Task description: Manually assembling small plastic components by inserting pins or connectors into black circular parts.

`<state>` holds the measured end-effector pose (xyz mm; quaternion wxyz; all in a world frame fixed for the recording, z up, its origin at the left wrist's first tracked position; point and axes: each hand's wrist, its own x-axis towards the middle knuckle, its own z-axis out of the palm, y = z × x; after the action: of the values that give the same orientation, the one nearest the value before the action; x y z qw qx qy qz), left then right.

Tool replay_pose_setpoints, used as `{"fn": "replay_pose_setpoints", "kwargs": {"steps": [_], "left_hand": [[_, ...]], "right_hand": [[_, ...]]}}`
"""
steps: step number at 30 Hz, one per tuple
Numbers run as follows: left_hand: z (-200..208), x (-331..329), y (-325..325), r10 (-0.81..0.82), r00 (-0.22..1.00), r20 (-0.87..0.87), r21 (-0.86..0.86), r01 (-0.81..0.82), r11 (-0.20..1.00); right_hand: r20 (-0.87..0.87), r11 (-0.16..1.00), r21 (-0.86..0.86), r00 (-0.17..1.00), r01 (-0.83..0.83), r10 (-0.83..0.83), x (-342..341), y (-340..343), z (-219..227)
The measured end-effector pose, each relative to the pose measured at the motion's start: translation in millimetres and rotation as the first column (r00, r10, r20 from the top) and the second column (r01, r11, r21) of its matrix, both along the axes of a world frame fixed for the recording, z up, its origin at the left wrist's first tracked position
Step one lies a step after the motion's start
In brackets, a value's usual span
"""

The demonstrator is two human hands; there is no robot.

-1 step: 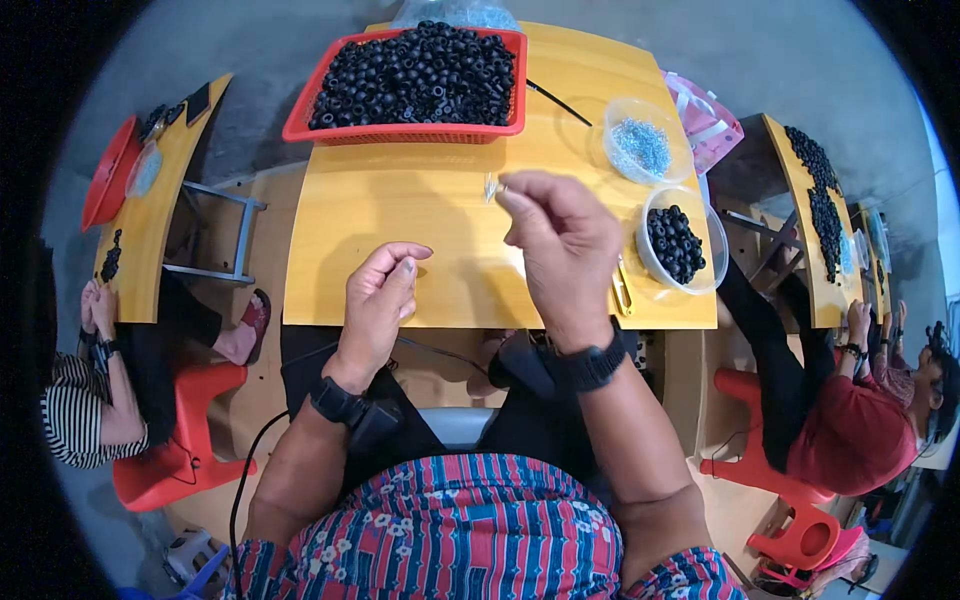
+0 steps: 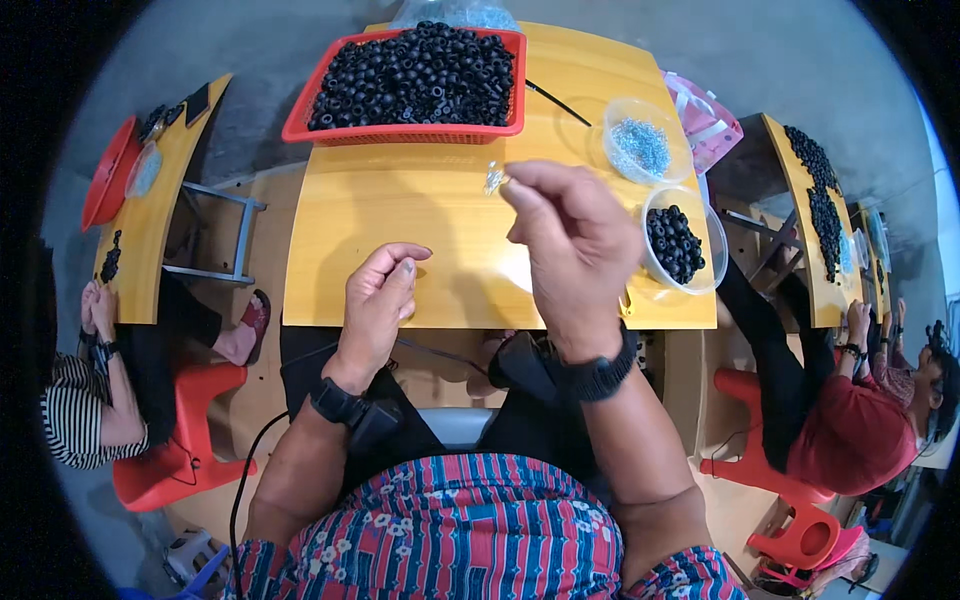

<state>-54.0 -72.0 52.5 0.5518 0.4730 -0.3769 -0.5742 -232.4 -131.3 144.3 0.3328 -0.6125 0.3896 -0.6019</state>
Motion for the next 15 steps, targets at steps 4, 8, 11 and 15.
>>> {"fn": "replay_pose_setpoints", "kwargs": {"steps": [4,8,11,15], "left_hand": [[6,0,0,-0.023,1.000,0.001,0.024,0.023,0.999],[9,0,-9,-0.003,1.000,0.005,-0.006,0.003,1.000],[3,-1,3,-0.008,1.000,0.013,0.016,0.007,1.000],[3,1,-3,-0.034,0.999,-0.007,0.002,0.034,0.999]], "right_hand": [[0.149,0.979,-0.205,0.988,-0.006,0.038,-6,13,17],[-0.696,0.949,0.222,0.718,0.225,-0.007,-31,-8,-83],[-0.610,0.925,0.290,0.792,0.244,-0.018,-28,2,-82],[-0.514,0.876,0.432,0.857,0.214,0.044,-39,-5,-84]]}}
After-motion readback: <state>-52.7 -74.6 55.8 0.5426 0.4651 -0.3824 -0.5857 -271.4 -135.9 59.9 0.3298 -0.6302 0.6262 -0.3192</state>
